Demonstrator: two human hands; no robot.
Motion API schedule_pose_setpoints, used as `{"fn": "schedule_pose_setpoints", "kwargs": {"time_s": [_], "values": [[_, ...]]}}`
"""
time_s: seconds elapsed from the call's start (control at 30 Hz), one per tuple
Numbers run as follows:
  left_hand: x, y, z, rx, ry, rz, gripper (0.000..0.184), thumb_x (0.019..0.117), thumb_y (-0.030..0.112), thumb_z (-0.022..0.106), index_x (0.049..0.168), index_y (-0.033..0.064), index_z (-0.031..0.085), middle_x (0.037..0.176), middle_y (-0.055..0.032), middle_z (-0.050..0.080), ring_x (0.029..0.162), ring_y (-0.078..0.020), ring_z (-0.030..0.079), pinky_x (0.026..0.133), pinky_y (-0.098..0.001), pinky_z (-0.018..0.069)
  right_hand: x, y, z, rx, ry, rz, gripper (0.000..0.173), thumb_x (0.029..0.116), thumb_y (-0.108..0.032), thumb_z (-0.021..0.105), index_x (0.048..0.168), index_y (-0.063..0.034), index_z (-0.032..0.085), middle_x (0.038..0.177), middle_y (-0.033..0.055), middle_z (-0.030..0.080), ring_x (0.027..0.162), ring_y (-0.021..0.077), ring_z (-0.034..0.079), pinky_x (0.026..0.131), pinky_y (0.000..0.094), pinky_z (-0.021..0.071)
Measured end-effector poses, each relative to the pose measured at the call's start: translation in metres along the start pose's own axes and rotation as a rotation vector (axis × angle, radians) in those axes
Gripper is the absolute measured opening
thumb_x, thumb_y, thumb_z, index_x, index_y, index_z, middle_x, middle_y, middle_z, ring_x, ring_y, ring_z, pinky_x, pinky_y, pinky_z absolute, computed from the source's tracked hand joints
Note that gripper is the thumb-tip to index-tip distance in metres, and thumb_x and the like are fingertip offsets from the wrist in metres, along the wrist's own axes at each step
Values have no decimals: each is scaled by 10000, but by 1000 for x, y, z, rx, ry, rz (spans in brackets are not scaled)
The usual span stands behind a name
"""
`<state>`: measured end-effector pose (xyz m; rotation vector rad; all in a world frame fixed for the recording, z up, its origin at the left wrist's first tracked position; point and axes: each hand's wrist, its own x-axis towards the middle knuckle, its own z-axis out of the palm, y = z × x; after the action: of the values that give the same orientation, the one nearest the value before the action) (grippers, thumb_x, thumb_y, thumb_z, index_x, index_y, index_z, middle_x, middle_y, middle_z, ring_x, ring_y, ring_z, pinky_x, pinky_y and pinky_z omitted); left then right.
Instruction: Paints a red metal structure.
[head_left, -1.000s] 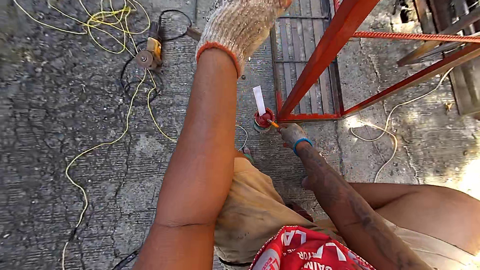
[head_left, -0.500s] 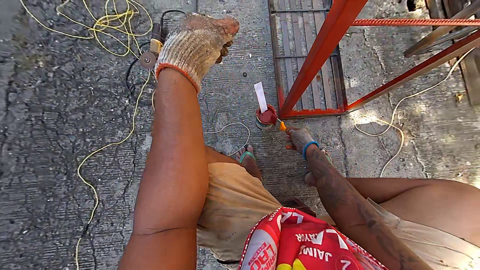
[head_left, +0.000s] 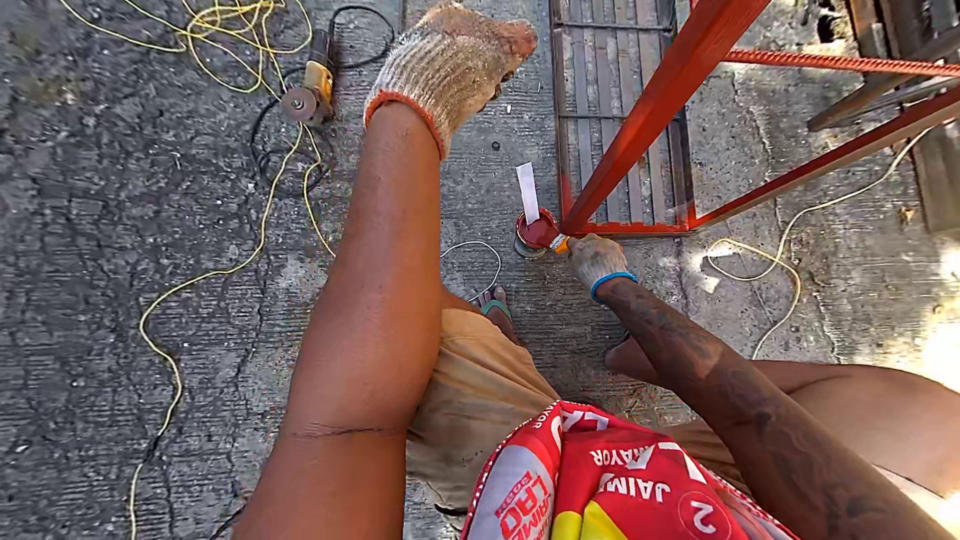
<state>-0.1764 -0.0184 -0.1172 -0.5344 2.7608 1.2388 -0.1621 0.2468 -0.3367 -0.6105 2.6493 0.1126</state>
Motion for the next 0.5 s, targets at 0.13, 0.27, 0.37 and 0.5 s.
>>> {"fn": "schedule_pose_setpoints", "kwargs": {"time_s": [0.13,0.27,0.37,0.5], "values": [[6,0,4,-28,-12,47,372,1008,513,567,1117,193,720,981,41,693,846,-48,652,793,-309,546,4,16,13,189,-83,77,331,1021,-326,538,1273,-182,698,1197,169,723,1151,387,678,933,641,537],[12,1,-9,-162,19,43,418,999,574,545,1219,252,695,1061,74,710,906,-48,682,809,-292,571,-10,39,17,951,-191,331,380,1069,-359,502,1348,-150,655,1083,138,719,880,268,719,811,501,610],[21,-12,-27,-438,191,54,375,1009,543,548,1208,249,669,1022,86,689,879,-55,669,763,-283,563,-53,63,15,1561,-172,438,370,1096,-303,488,1386,-89,572,981,120,677,718,206,670,701,411,612],[2,-11,-32,-602,338,70,322,1061,476,476,1221,240,624,991,88,651,831,-55,635,728,-280,544,-94,132,33,1909,-128,392,347,1087,-235,492,1396,-82,525,1093,110,689,811,204,699,777,399,620]]}}
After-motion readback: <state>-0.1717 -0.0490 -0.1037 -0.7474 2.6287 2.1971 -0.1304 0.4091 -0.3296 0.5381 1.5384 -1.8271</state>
